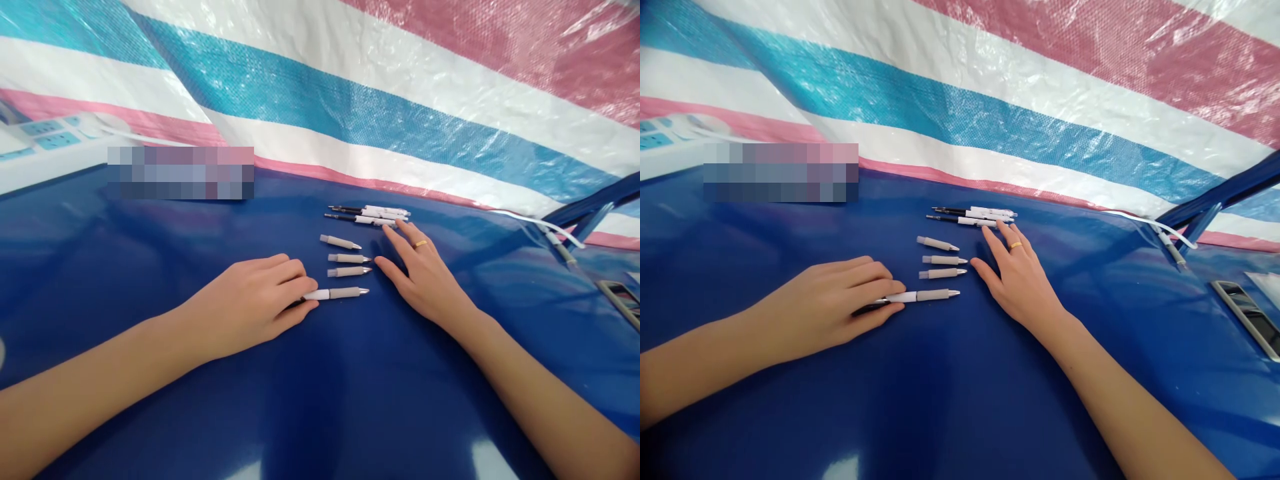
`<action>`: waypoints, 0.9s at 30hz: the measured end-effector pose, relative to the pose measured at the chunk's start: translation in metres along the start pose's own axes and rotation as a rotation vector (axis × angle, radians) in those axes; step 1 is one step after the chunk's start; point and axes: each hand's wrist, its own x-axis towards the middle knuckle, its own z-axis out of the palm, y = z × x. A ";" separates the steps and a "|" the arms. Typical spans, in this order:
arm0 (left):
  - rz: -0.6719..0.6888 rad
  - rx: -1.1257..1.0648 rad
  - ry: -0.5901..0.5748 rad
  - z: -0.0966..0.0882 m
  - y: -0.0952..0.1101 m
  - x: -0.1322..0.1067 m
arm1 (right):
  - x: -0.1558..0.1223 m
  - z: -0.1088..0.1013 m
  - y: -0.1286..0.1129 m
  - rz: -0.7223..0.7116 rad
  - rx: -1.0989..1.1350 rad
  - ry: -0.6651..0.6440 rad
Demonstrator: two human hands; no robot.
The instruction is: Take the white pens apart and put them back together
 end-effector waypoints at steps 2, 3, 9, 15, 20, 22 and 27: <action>0.003 -0.007 0.004 0.000 0.000 0.000 | 0.001 -0.001 0.003 -0.016 0.002 -0.031; 0.004 -0.008 0.007 0.000 0.000 0.000 | 0.002 -0.001 0.005 -0.027 0.003 -0.050; 0.010 -0.007 0.012 0.000 0.000 0.001 | 0.005 -0.004 0.007 -0.049 0.047 0.001; 0.012 -0.011 -0.004 0.000 0.000 0.002 | 0.005 -0.004 0.007 -0.079 0.036 0.004; 0.009 -0.002 -0.012 -0.001 0.001 0.002 | 0.006 -0.003 0.009 -0.082 0.001 0.068; 0.009 0.004 -0.010 -0.001 0.001 0.002 | 0.005 -0.003 0.009 -0.091 -0.025 0.047; 0.007 0.003 -0.008 -0.001 0.000 0.003 | 0.004 -0.003 0.009 -0.078 -0.029 -0.032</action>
